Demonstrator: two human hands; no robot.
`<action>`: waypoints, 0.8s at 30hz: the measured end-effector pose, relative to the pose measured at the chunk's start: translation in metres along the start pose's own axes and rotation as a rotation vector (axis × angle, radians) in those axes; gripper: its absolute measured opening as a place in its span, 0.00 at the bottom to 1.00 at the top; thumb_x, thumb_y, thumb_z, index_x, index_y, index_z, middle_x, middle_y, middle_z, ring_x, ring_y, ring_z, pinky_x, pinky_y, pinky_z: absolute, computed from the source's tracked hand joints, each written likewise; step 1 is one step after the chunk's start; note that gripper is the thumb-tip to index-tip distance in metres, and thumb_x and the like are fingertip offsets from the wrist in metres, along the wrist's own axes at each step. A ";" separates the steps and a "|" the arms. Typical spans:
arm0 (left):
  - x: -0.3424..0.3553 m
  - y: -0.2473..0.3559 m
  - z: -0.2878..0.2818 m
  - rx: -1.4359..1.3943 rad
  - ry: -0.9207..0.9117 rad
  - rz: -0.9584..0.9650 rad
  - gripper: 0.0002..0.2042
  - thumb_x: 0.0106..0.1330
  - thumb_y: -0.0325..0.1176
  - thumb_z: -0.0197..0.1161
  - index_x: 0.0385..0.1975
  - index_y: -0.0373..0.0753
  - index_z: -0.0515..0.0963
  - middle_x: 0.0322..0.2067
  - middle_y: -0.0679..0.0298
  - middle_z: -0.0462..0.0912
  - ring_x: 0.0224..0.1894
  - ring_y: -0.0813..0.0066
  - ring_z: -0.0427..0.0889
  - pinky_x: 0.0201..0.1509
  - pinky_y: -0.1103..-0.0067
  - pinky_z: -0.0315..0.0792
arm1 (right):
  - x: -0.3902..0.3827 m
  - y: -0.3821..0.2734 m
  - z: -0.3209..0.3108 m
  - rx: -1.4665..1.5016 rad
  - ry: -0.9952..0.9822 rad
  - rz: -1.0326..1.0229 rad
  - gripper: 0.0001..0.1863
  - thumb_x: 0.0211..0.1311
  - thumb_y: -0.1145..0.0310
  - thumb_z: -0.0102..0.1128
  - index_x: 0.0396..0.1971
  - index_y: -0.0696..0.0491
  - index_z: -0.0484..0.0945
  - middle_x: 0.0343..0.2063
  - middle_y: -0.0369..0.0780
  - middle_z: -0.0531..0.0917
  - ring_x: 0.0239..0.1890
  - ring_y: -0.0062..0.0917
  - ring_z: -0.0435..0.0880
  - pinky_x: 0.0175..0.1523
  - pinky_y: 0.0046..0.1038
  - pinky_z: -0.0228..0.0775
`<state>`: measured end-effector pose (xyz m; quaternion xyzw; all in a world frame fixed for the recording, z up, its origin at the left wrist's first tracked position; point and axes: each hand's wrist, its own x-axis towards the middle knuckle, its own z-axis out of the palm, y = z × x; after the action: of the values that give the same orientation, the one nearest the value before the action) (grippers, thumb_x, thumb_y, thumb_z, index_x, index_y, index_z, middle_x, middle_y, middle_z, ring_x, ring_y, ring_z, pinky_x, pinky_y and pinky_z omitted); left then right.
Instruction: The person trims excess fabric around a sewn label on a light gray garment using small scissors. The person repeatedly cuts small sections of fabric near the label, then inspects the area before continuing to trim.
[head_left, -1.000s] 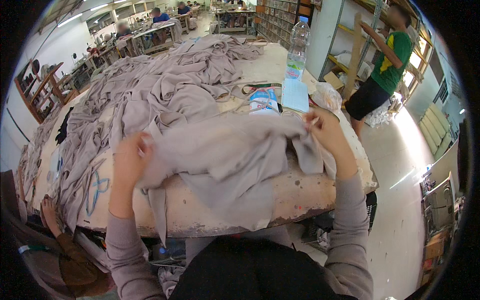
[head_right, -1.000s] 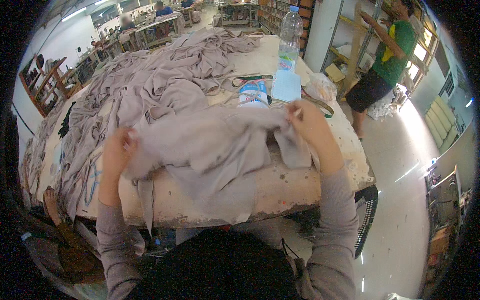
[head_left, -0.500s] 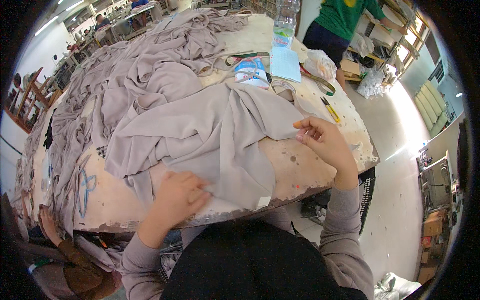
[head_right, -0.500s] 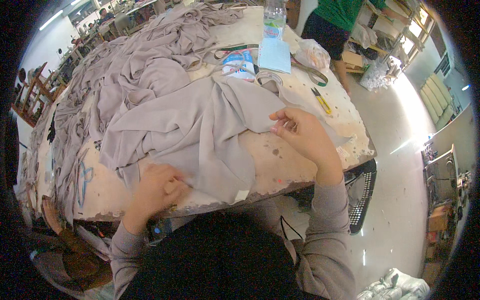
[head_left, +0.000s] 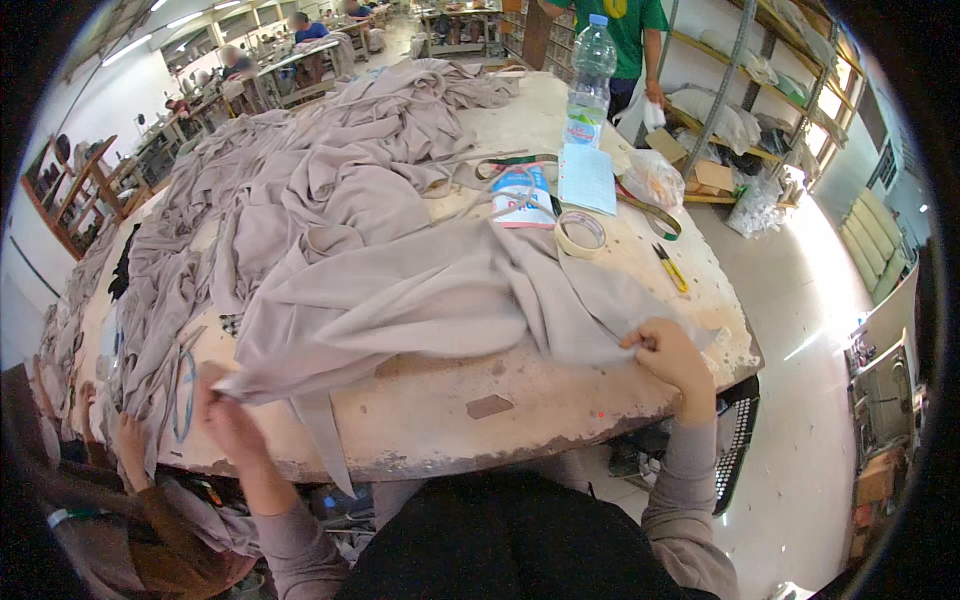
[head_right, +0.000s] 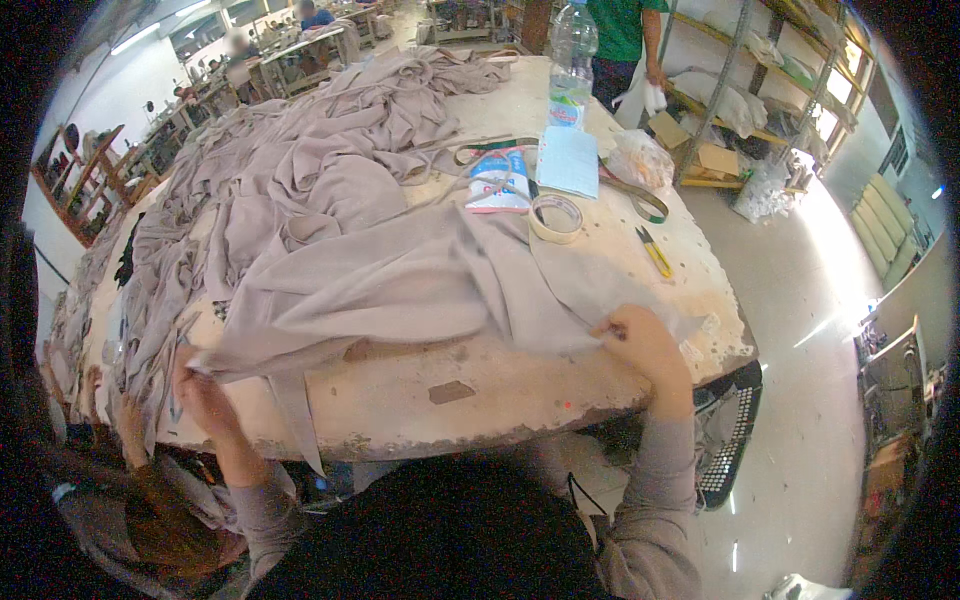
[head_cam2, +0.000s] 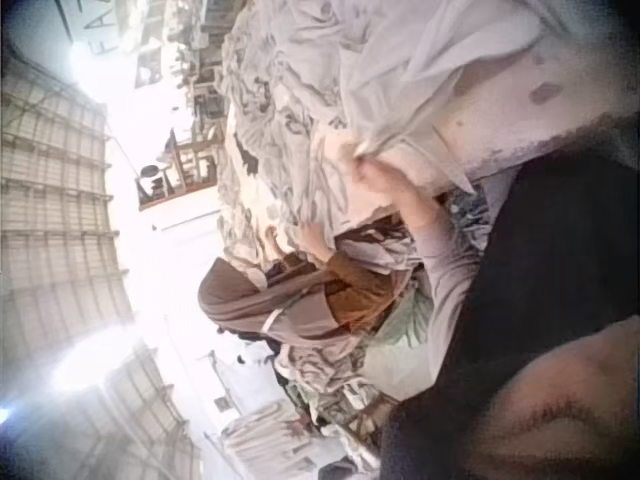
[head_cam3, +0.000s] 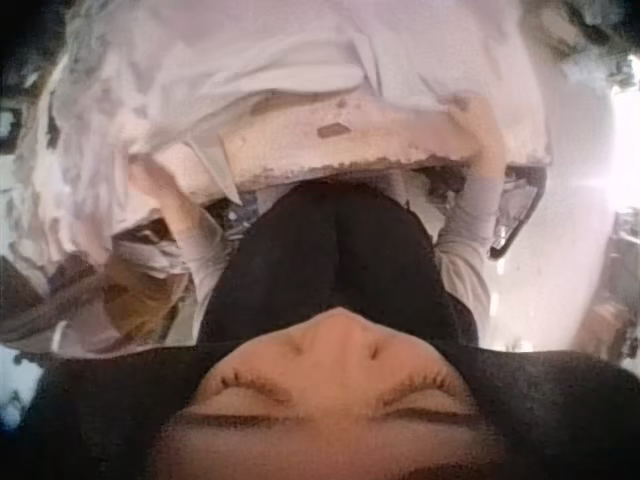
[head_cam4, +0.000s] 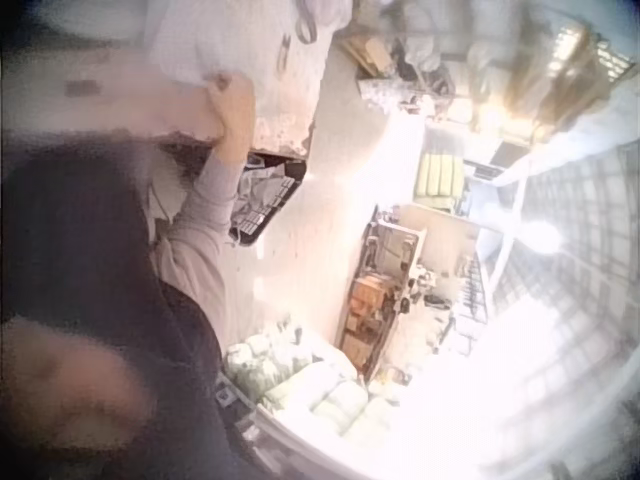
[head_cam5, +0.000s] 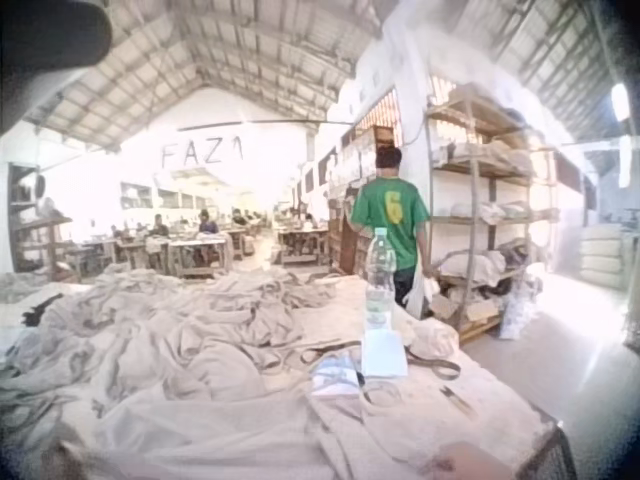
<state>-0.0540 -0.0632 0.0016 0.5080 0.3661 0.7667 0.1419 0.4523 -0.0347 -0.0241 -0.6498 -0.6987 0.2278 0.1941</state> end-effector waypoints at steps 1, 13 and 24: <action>0.010 0.001 -0.023 0.120 0.057 -0.088 0.06 0.54 0.25 0.50 0.30 0.34 0.73 0.27 0.68 0.72 0.30 0.81 0.69 0.34 0.82 0.66 | -0.004 0.004 -0.003 0.056 -0.026 -0.038 0.12 0.39 0.72 0.54 0.28 0.55 0.79 0.25 0.43 0.77 0.30 0.34 0.77 0.39 0.30 0.69; -0.005 0.006 0.001 0.654 -0.548 -0.311 0.04 0.50 0.21 0.53 0.26 0.29 0.71 0.28 0.60 0.72 0.33 0.72 0.72 0.40 0.82 0.64 | 0.023 -0.064 0.009 0.152 0.258 -0.083 0.13 0.46 0.68 0.57 0.35 0.55 0.76 0.29 0.42 0.76 0.27 0.32 0.75 0.34 0.29 0.67; 0.000 0.035 0.047 0.794 -0.536 -0.003 0.13 0.45 0.32 0.62 0.29 0.33 0.74 0.29 0.57 0.75 0.31 0.60 0.75 0.38 0.73 0.67 | 0.004 -0.137 0.045 0.455 -0.649 -0.692 0.13 0.55 0.64 0.58 0.38 0.54 0.78 0.30 0.41 0.79 0.32 0.31 0.77 0.39 0.29 0.68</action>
<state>-0.0072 -0.0681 0.0360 0.7024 0.5816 0.4094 0.0274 0.3139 -0.0406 0.0170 -0.2185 -0.8296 0.4857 0.1677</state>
